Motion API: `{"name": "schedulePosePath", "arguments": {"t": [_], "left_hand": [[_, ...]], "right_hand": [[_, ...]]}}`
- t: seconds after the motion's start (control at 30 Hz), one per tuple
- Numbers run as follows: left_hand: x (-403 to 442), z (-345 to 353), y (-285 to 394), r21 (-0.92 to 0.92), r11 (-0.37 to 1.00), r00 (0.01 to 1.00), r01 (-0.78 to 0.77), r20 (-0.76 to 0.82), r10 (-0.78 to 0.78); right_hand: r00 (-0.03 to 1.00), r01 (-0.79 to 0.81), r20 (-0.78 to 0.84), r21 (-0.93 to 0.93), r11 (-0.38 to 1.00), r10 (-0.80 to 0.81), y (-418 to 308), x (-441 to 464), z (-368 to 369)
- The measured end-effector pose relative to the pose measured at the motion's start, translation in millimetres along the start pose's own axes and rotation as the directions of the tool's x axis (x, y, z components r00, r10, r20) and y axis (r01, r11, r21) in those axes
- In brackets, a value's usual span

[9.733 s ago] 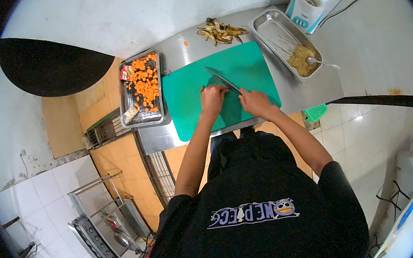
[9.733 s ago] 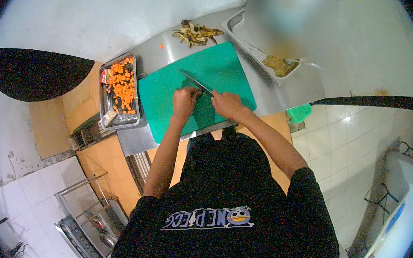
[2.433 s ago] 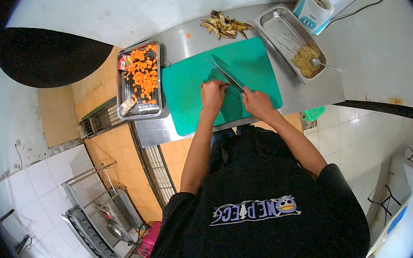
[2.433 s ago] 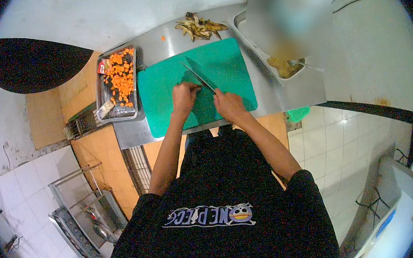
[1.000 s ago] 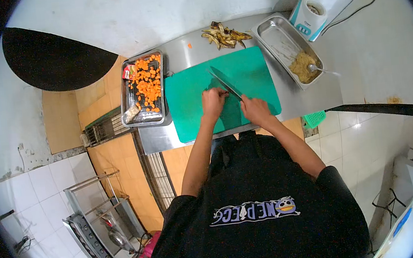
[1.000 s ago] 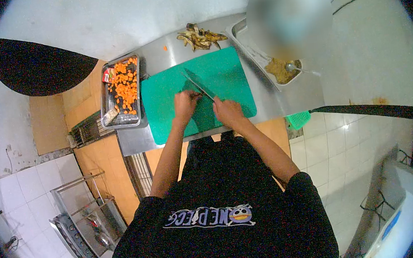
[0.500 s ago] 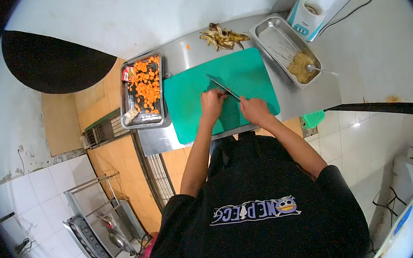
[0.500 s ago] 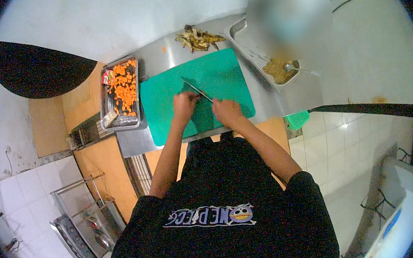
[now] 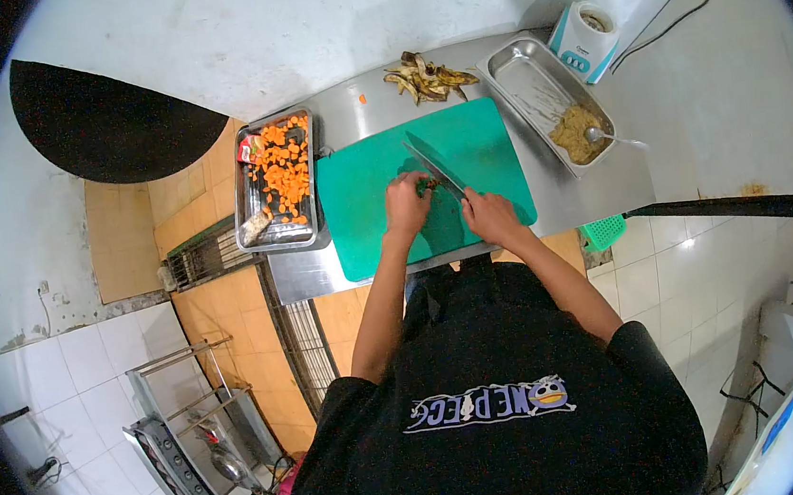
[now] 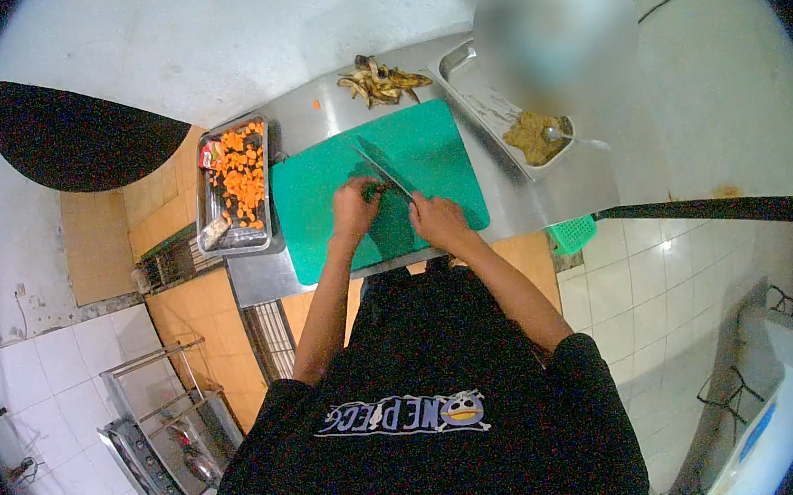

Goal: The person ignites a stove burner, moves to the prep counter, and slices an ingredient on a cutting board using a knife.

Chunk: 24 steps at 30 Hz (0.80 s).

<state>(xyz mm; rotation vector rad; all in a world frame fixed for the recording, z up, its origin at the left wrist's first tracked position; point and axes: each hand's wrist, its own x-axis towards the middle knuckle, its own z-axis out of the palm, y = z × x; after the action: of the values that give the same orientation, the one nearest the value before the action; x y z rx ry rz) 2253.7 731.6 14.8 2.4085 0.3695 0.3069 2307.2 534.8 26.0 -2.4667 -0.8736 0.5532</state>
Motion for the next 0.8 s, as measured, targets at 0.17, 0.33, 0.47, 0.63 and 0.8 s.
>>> {"name": "schedulePosePath", "arguments": {"t": [0.17, 0.33, 0.47, 0.63, 0.8], "left_hand": [[-1, -2, 1, 0.017, 0.997, 0.997, 0.078, -0.004, -0.078], [-4, 3, 0, 0.035, 0.998, 0.998, 0.059, -0.024, -0.059], [-5, -4, 12, 0.05, 0.998, 0.997, 0.049, -0.065, -0.046], [-6, 0, 3, 0.062, 0.998, 0.999, 0.019, -0.045, -0.016], [-5, 1, 5, 0.11, 0.993, 0.998, 0.037, -0.06, -0.03]], "right_hand": [[0.997, 0.037, -0.072, -0.022, 0.999, -0.038, -1, 0, 4], [0.993, 0.068, -0.093, -0.068, 0.995, -0.074, -1, 1, 13], [0.995, 0.074, -0.067, -0.086, 0.994, -0.08, -8, -1, 10], [0.996, 0.066, -0.049, -0.146, 0.987, -0.074, -11, -3, 15], [0.992, 0.081, -0.078, -0.208, 0.975, -0.099, -8, 1, 21]]}}
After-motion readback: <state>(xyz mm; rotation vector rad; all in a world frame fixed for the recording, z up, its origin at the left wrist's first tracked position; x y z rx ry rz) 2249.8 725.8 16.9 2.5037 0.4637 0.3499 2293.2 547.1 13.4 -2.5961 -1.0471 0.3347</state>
